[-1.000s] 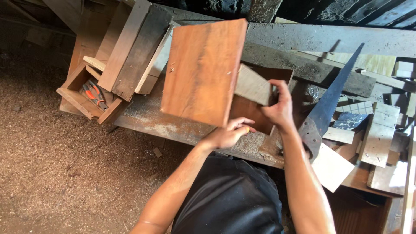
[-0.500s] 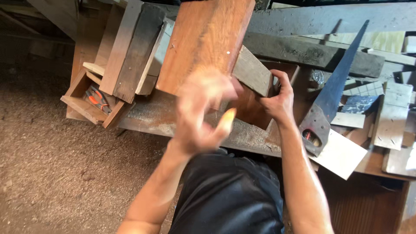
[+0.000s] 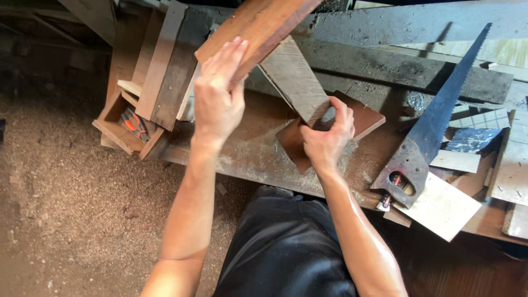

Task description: The person uses a hand saw to cut a wooden frame piece, then hammers nails to attach a wooden top to the frame. The person assembles the pieces into a small wooden box and places it on the workbench.

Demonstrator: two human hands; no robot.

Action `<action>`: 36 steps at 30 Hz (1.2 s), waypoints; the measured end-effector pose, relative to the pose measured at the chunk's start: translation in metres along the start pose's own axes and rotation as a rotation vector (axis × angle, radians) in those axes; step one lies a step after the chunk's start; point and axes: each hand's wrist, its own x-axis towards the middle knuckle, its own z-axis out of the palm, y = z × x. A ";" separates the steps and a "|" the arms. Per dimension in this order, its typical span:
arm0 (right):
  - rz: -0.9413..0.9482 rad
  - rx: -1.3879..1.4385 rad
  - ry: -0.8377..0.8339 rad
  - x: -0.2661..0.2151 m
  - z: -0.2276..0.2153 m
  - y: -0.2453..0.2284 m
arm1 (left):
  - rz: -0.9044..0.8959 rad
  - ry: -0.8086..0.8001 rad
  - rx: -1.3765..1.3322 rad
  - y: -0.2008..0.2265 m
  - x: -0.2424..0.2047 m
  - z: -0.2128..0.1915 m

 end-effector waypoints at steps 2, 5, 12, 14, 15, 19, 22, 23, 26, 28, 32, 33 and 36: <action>-0.024 0.032 0.013 0.002 0.000 -0.007 | -0.009 0.004 -0.017 0.005 0.001 -0.016; -0.043 0.156 0.027 0.010 0.007 -0.004 | 0.030 0.048 0.011 0.015 0.007 -0.033; -0.158 0.466 -0.045 0.015 0.034 0.061 | 0.118 0.158 0.154 0.077 -0.021 -0.003; -0.165 0.454 -0.107 0.008 0.034 0.082 | 0.126 0.129 0.182 0.087 -0.045 0.003; -0.171 0.447 -0.134 0.007 0.033 0.091 | 0.134 0.118 0.193 0.089 -0.055 0.007; -0.255 0.058 -0.133 -0.009 0.013 0.109 | 0.178 0.109 0.201 0.099 -0.097 0.023; -0.249 -0.102 -0.197 -0.019 -0.012 0.107 | 0.184 0.077 0.231 0.112 -0.127 0.030; -0.221 -0.115 -0.243 -0.024 -0.023 0.104 | 0.171 0.062 0.234 0.118 -0.137 0.031; -0.229 -0.076 -0.317 -0.015 -0.051 0.087 | 0.135 0.033 0.229 0.122 -0.140 0.033; -0.252 -0.031 -0.342 -0.009 -0.071 0.074 | 0.118 0.003 0.217 0.123 -0.138 0.030; -0.288 0.022 -0.407 0.001 -0.107 0.053 | 0.123 -0.037 0.211 0.130 -0.135 0.024; -0.298 0.032 -0.431 0.003 -0.113 0.048 | 0.129 -0.040 0.216 0.132 -0.133 0.022; -0.278 0.080 -0.496 0.012 -0.124 0.031 | 0.077 -0.060 0.113 0.133 -0.118 0.011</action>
